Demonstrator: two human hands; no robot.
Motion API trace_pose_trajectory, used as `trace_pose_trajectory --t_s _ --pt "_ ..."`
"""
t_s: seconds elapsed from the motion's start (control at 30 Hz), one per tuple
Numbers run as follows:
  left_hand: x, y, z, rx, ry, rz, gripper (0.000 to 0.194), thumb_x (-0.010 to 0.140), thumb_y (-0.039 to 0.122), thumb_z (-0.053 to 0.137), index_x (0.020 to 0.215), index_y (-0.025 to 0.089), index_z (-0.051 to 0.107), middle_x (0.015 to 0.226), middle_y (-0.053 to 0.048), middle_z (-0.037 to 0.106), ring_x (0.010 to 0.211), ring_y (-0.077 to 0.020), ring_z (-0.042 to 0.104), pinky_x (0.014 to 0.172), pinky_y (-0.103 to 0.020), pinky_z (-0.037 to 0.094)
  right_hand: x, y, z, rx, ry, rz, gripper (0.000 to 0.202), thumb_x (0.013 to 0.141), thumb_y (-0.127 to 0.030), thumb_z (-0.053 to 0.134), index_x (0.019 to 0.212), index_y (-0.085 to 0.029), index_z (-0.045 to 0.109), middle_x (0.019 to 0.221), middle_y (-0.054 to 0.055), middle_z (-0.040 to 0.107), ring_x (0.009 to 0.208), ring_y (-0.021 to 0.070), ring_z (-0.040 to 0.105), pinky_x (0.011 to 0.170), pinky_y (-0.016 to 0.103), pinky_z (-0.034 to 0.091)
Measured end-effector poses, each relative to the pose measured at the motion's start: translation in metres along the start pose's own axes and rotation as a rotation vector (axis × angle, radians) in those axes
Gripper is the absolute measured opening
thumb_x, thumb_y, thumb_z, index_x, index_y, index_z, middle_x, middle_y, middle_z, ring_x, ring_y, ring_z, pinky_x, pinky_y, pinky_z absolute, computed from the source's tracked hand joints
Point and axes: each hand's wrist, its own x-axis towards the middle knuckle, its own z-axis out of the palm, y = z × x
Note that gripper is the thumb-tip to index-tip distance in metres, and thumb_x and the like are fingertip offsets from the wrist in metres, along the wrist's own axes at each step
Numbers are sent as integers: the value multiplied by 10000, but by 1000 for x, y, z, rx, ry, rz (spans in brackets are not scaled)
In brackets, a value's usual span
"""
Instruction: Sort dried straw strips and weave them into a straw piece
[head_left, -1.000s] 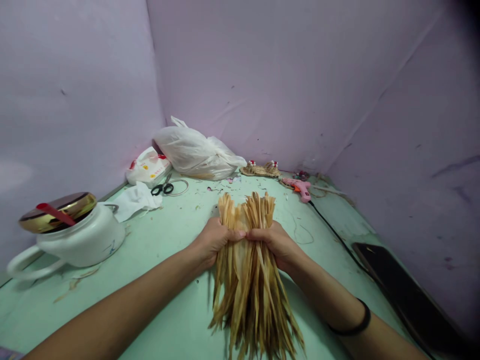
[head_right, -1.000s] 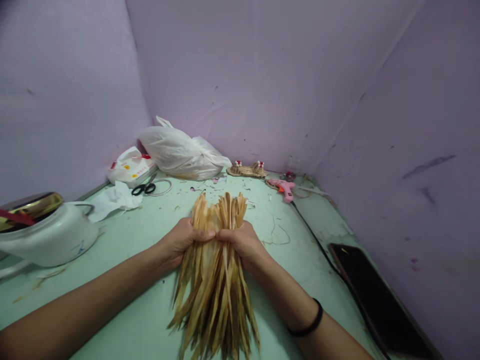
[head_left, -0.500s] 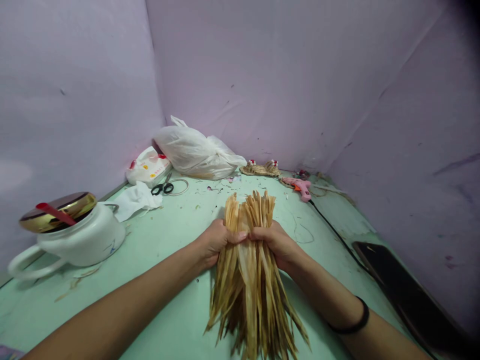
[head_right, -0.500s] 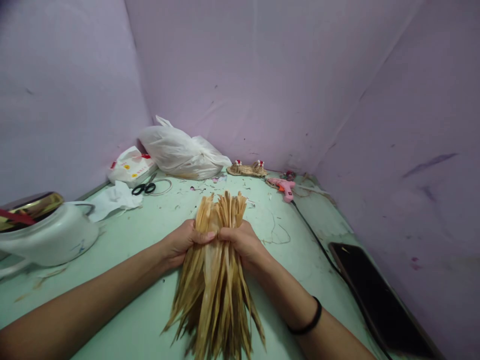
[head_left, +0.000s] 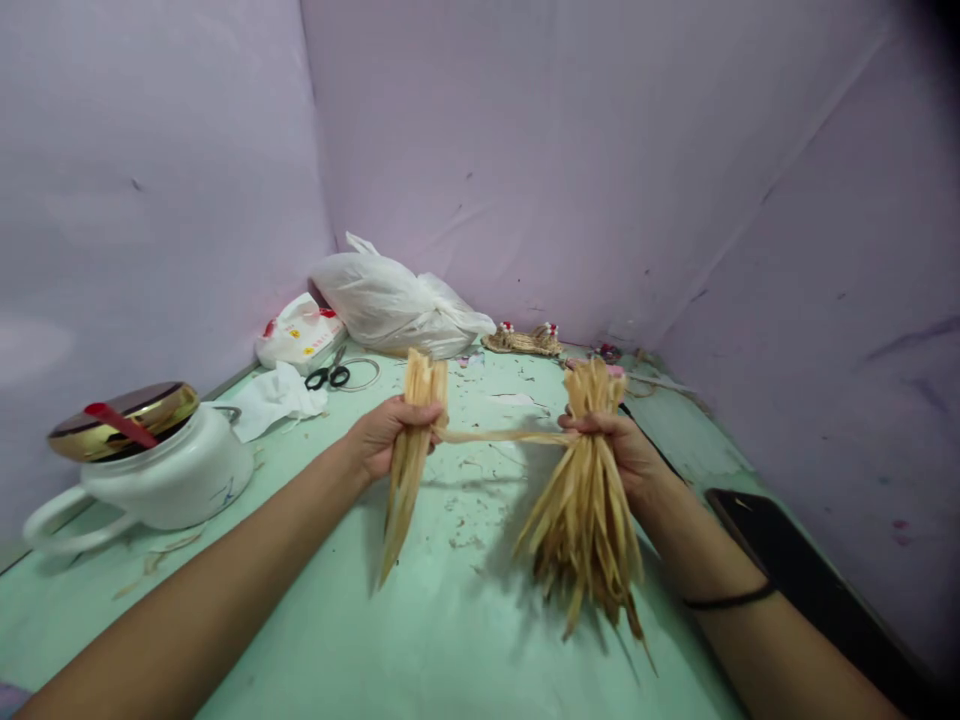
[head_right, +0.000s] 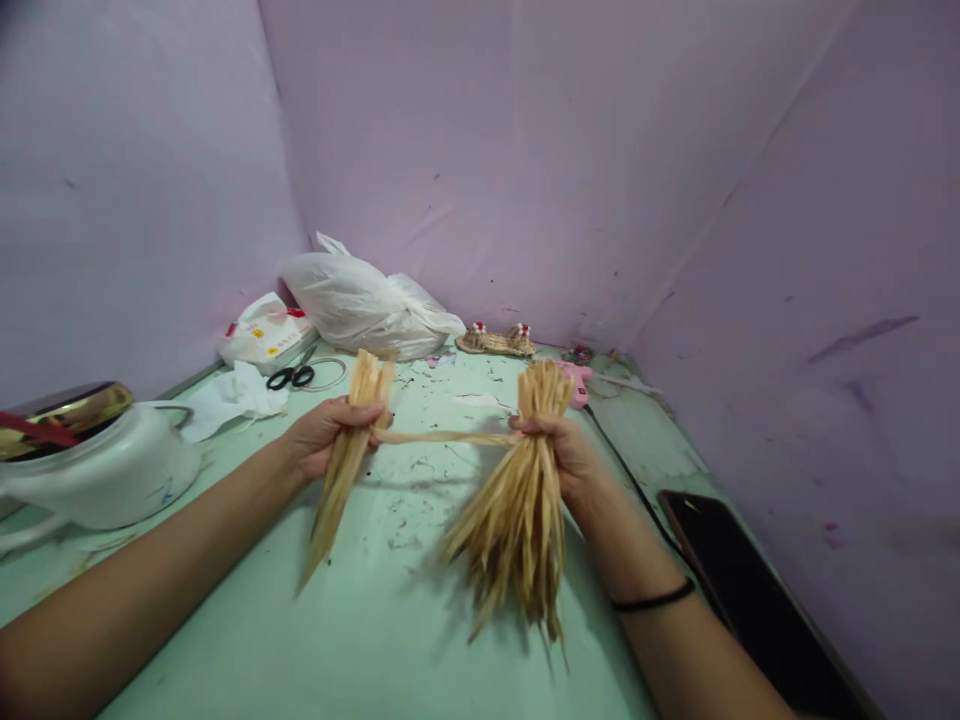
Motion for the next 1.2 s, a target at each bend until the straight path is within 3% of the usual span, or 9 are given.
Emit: trace_pose_trajectory --t_s 0.17,0.33,0.5,0.63,0.73,0.87,0.93,1.07,1.2 --pt "3 27 -24 -112 -63 35 73 691 33 496 665 94 527 538 -40 535 390 -69 463 345 -146 374 3 -13 -21 37 -58 -196 145 507 -144 554 634 -204 515 539 -43 419 425 85 343 439 242 318" --pt "7 34 -38 -161 6 94 69 702 60 479 678 108 521 543 -36 531 387 -73 452 341 -153 357 3 -15 -33 28 -107 -255 140 513 -182 554 632 -213 489 548 -60 337 417 59 256 404 206 259" --pt "10 37 -40 -193 82 146 58 677 79 514 641 125 516 495 -12 518 394 -96 475 355 -188 404 -1 -18 -36 -9 -86 -379 107 574 -225 549 665 -215 494 550 -68 324 407 45 215 410 195 261" --pt "6 23 -21 -83 146 93 50 634 67 598 662 101 572 532 -45 596 444 -125 551 429 -217 466 -4 -9 -15 -51 -106 -279 193 569 -250 569 759 -216 576 601 -41 439 433 60 313 455 229 331" --pt "-3 -2 5 53 16 -37 117 568 77 681 643 97 592 509 -40 602 428 -134 544 452 -251 471 -6 8 13 -23 -143 -120 358 541 -220 655 896 -188 617 615 -33 518 495 79 452 503 230 393" --pt "-16 -29 31 162 -199 -99 308 505 118 737 797 86 643 681 -82 669 610 -197 621 608 -316 500 -12 35 47 -87 -129 29 252 469 -192 748 668 -151 599 487 -30 539 467 110 525 480 240 419" --pt "-19 -36 34 242 -205 -47 358 496 135 740 839 87 652 744 -91 678 675 -210 628 651 -316 492 -15 45 58 -100 -142 15 251 475 -218 764 644 -139 595 488 -12 573 454 123 535 501 269 446" --pt "-17 -43 32 368 -164 82 329 490 135 724 811 99 660 714 -59 668 676 -204 618 637 -289 475 -20 51 68 -38 -130 -19 378 473 -170 761 826 -129 629 661 36 671 617 202 629 654 351 496" --pt "-16 -45 31 314 -174 59 299 479 119 717 770 99 647 658 -42 643 605 -164 588 588 -263 458 -20 52 68 -1 -129 -6 367 509 -146 735 860 -122 629 717 61 691 626 209 643 679 363 504"
